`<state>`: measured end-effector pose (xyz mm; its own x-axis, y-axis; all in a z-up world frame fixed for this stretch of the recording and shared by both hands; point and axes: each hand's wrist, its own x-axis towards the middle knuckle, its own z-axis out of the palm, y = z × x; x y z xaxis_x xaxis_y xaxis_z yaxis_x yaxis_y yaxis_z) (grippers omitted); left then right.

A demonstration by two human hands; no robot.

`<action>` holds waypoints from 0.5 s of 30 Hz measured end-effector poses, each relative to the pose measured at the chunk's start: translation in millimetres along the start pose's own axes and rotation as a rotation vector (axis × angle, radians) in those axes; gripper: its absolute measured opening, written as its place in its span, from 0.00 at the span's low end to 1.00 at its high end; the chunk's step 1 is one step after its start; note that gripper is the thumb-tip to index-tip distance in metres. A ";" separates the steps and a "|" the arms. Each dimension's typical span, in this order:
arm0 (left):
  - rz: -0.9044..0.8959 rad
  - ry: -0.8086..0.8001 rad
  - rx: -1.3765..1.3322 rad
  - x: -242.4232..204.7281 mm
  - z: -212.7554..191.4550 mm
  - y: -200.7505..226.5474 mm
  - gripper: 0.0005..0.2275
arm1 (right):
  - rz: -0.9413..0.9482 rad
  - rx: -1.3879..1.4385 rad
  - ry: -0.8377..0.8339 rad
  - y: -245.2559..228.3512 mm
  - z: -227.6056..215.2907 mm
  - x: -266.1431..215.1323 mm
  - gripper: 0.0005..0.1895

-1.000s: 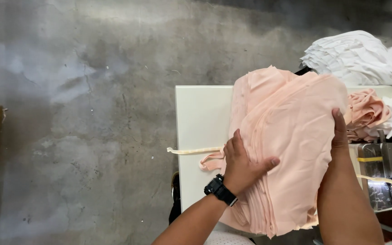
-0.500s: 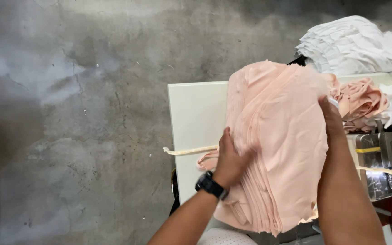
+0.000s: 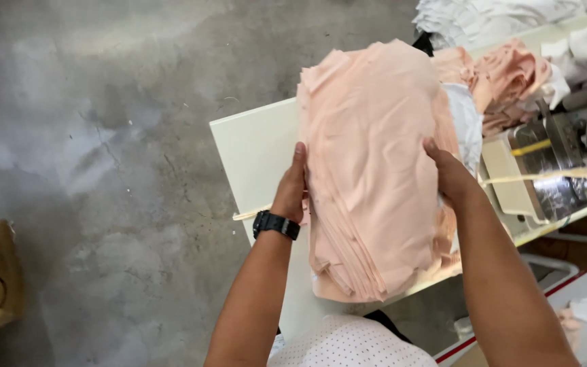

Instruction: Untying and organizing bundles of fabric pieces at a sewing workstation

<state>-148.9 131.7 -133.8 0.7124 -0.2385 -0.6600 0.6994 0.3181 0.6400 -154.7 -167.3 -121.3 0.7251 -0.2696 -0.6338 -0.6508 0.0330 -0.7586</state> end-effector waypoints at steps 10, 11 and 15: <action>0.049 -0.079 -0.063 22.1 -2.5 -6.1 0.39 | -0.042 -0.005 -0.139 -10.8 25.5 -27.8 0.29; 0.040 -0.088 -0.033 20.9 -1.6 -5.1 0.39 | -0.039 0.026 -0.127 -8.1 26.5 -27.0 0.29; -0.045 -0.016 -0.098 27.5 -2.4 -3.9 0.42 | -0.149 -0.036 -0.191 1.6 20.4 -19.3 0.22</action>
<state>-132.1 126.1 -155.3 0.6814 -0.2689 -0.6807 0.7227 0.3943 0.5677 -165.1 -142.4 -113.4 0.8411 -0.0823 -0.5346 -0.5382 -0.0292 -0.8423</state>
